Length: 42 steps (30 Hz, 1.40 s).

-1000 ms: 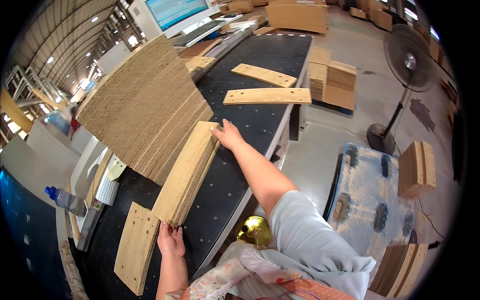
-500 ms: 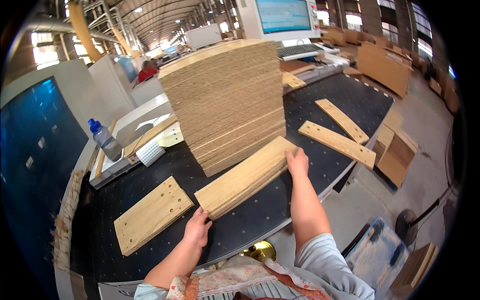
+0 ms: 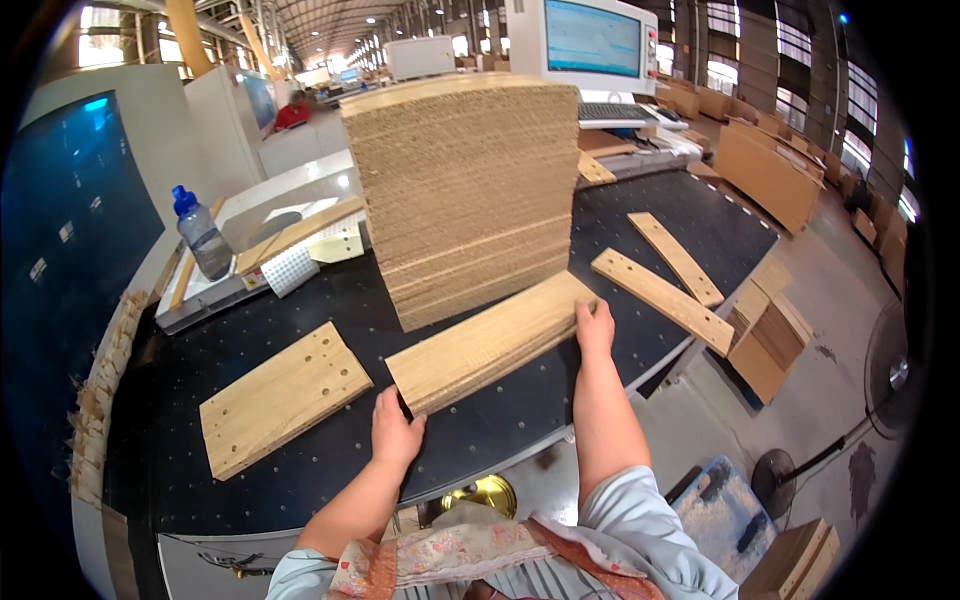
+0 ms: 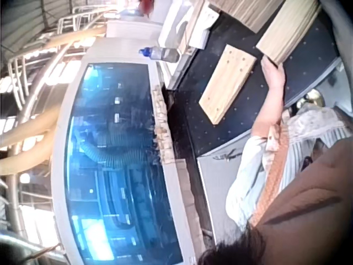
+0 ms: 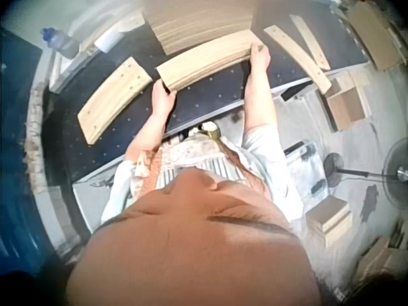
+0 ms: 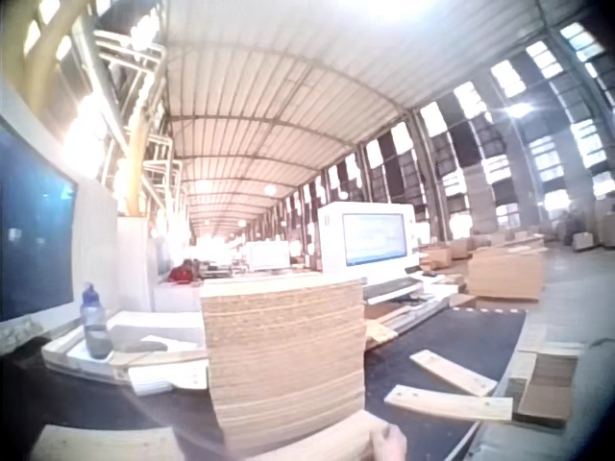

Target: The person picks up, turns over, and stacks wooden furniture panels, using a small pick tool to clear sawdust from pre-drilled holes and checking the panels against each other for alignment before placing them into stacks on a table and a pallet.

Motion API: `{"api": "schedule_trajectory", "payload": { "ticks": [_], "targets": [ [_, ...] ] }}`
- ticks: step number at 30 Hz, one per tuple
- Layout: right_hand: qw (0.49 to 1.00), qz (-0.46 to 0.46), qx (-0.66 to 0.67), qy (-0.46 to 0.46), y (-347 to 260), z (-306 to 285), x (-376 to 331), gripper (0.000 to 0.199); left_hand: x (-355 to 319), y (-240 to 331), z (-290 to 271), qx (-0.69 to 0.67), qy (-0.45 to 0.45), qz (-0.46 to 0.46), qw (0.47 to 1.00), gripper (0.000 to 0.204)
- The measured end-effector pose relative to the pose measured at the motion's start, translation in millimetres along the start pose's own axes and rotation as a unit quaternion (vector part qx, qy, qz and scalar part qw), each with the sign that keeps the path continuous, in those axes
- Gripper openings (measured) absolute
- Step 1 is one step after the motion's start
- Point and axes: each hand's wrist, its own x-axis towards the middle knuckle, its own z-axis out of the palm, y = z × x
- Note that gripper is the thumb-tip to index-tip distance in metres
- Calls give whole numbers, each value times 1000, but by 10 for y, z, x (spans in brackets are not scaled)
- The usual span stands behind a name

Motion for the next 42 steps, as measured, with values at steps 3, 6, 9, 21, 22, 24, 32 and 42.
{"api": "schedule_trajectory", "payload": {
  "ticks": [3, 6, 9, 21, 22, 24, 32, 42],
  "targets": [
    [1000, -7, -2, -9, -46, 35, -13, 54, 9, -12, -42, -77, -40, -86, 992, 50],
    [1000, -1, 5, 0, -29, 12, -17, 54, 2, -181, 65, -139, -29, -85, 986, 48],
    [1000, 1, 4, -1, -27, -15, -10, 54, 40, -211, 94, -187, -47, -112, 975, 49],
    [998, 3, 59, 16, 42, 48, 8, 54, 33, -212, 75, -236, -54, -97, 966, 62],
    [998, 3, 68, 11, 59, 66, 42, 54, 45, -222, 89, -254, -55, -100, 960, 63],
    [997, 6, 73, 12, 120, 54, 88, 52, 65, -167, 59, -229, -62, -105, 966, 61],
    [996, -3, 84, 38, 97, 78, 62, 52, 7, -137, 21, -175, -48, -75, 981, 59],
    [998, -12, 51, 37, 45, 45, 33, 54, 25, -73, -25, -161, -50, -61, 984, 58]
  ]
}}
